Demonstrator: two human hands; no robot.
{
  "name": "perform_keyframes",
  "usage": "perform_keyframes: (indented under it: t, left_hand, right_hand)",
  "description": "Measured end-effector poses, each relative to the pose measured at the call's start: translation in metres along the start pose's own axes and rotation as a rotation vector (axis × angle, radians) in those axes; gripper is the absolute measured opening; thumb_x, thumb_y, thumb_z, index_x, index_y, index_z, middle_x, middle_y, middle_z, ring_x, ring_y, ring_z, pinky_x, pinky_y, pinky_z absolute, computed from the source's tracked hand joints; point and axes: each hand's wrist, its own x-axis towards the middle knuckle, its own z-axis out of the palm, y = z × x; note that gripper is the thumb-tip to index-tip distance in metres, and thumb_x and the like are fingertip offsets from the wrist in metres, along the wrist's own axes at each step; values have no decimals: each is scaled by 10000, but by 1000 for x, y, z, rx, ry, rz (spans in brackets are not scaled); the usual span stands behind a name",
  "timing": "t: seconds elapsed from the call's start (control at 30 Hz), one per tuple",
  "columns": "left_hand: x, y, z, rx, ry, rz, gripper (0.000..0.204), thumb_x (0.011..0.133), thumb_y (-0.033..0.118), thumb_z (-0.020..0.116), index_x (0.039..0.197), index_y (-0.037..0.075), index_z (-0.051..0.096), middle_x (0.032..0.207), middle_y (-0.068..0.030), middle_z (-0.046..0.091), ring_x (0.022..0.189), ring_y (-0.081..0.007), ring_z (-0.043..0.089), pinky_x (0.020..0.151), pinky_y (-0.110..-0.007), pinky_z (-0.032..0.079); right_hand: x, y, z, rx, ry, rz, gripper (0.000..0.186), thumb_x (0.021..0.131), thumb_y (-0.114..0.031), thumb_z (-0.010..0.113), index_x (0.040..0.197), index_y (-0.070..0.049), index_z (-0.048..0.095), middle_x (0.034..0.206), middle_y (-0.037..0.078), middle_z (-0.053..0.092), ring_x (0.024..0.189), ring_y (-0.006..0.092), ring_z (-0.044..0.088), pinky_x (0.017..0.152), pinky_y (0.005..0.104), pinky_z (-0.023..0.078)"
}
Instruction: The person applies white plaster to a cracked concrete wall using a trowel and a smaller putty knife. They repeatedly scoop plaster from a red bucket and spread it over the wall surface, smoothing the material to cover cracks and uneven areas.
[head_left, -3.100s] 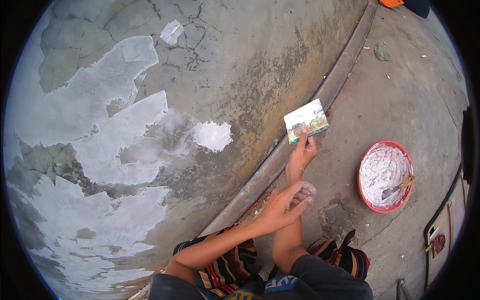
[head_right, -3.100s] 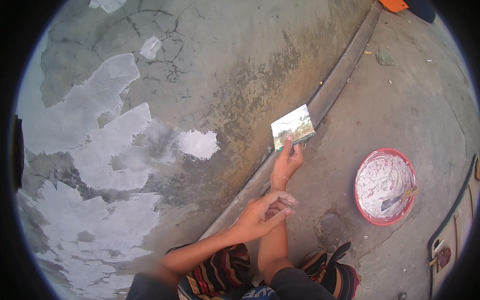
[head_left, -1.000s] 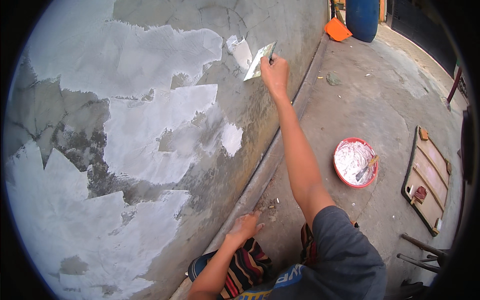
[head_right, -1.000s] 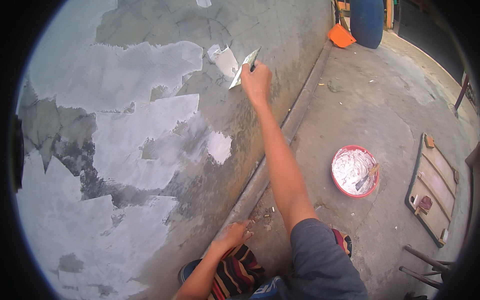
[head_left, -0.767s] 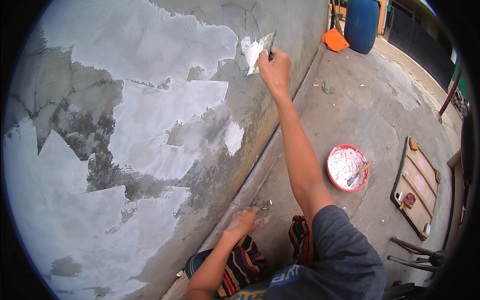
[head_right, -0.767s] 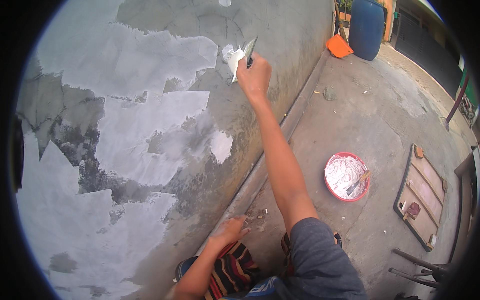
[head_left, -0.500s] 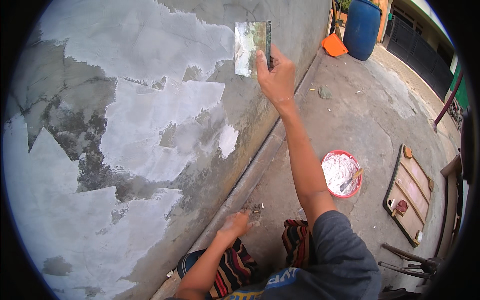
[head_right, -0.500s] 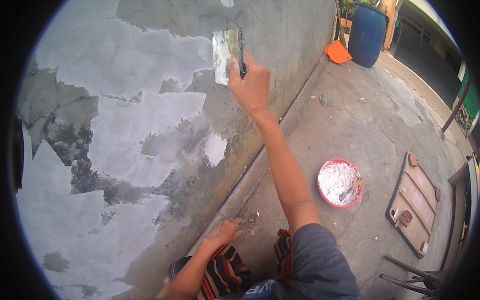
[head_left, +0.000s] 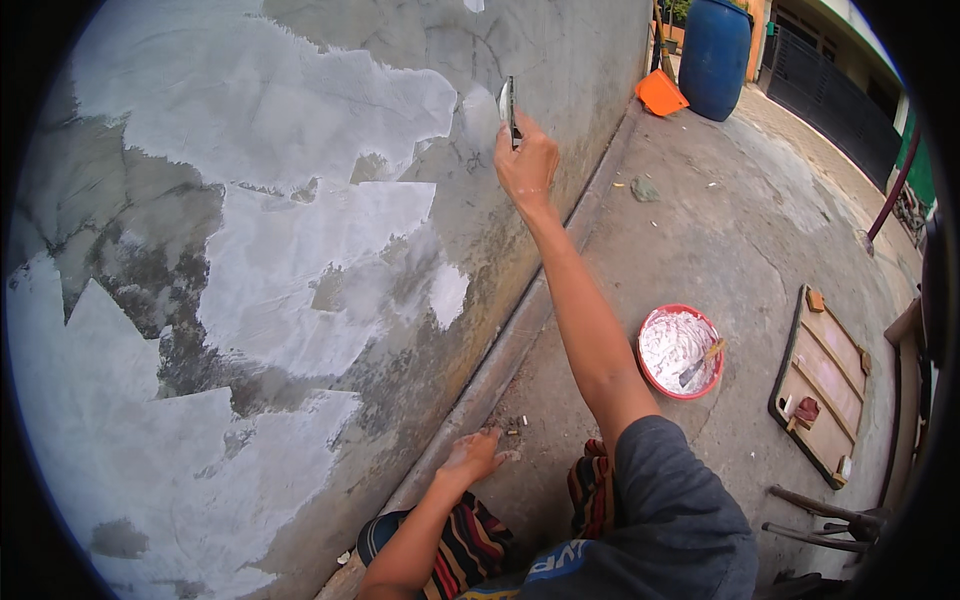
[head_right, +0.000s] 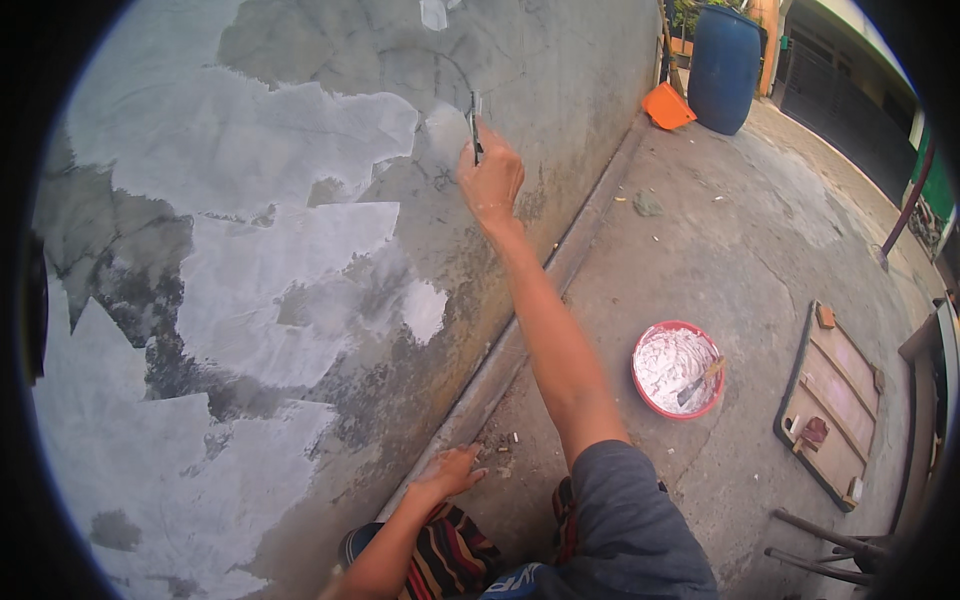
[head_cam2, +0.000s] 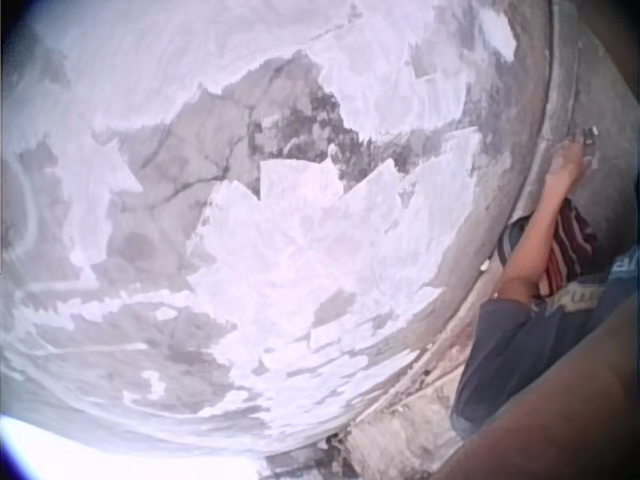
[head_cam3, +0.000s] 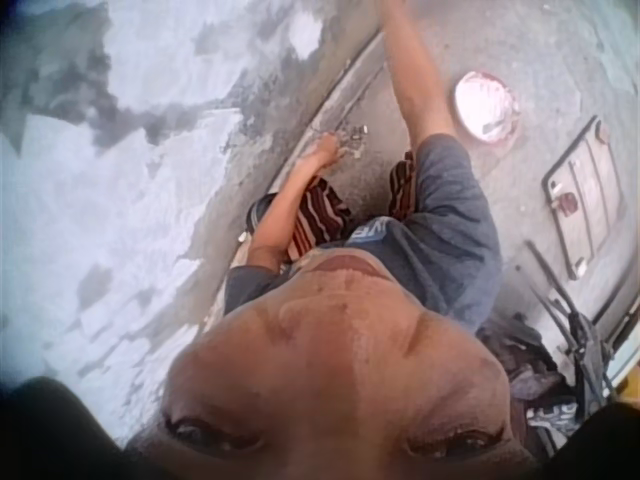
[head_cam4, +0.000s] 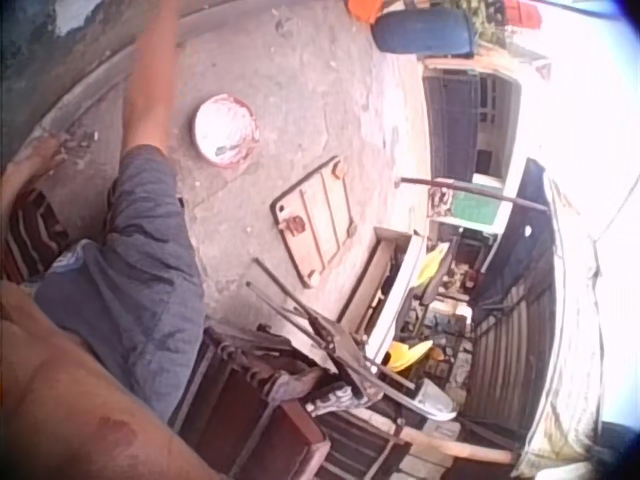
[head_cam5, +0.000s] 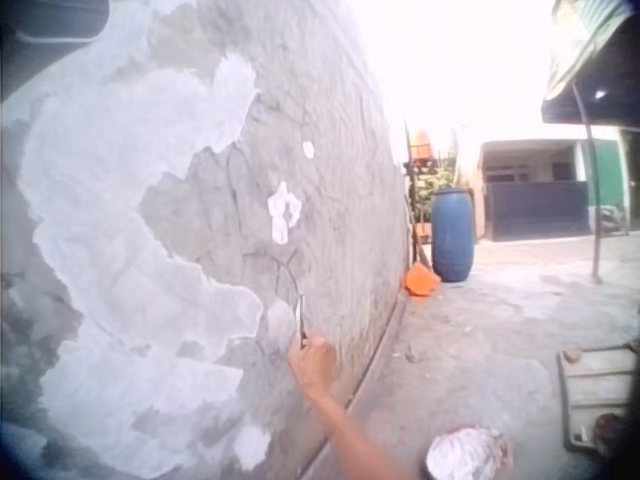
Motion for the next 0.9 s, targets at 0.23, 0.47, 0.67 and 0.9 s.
perform_keyframes:
  t: [0.23, 0.47, 0.67, 0.9]
  left_hand:
    - [10, -5, 13, -9, -30, -10, 503, 891, 381, 598, 1236, 34, 484, 1179, -232, 592, 1149, -398, 548, 968, -491, 430]
    - [18, 1, 6, -16, 16, -24, 497, 896, 376, 598, 1239, 36, 485, 1170, -220, 598, 1143, -396, 550, 968, -494, 428]
    - [9, -16, 7, -22, 5, -63, 474, 904, 374, 583, 1227, 40, 489, 1204, -215, 578, 1150, -389, 546, 968, -489, 426]
    - [0, -20, 2, -60, -19, -79, 490, 901, 375, 579, 1237, 34, 474, 1196, -219, 581, 1145, -386, 551, 950, -492, 439]
  right_hand:
    - [-21, -27, -30, 180, -274, -62, 291, 879, -131, 616, 1133, 6, 650, 791, 147, 659, 678, 173, 582, 626, 303, 457]
    - [32, 73, -40, 361, -97, 195, 324, 908, -154, 612, 1157, 53, 625, 941, 147, 704, 802, 128, 602, 720, 275, 478]
    - [58, 80, -13, 508, -187, 103, 328, 924, -66, 588, 1217, 80, 575, 1091, 68, 655, 953, 101, 570, 850, 233, 446]
    - [48, 41, -27, 462, -402, -57, 419, 851, 58, 506, 1221, -89, 633, 1184, 83, 663, 1117, 157, 593, 974, 277, 437]
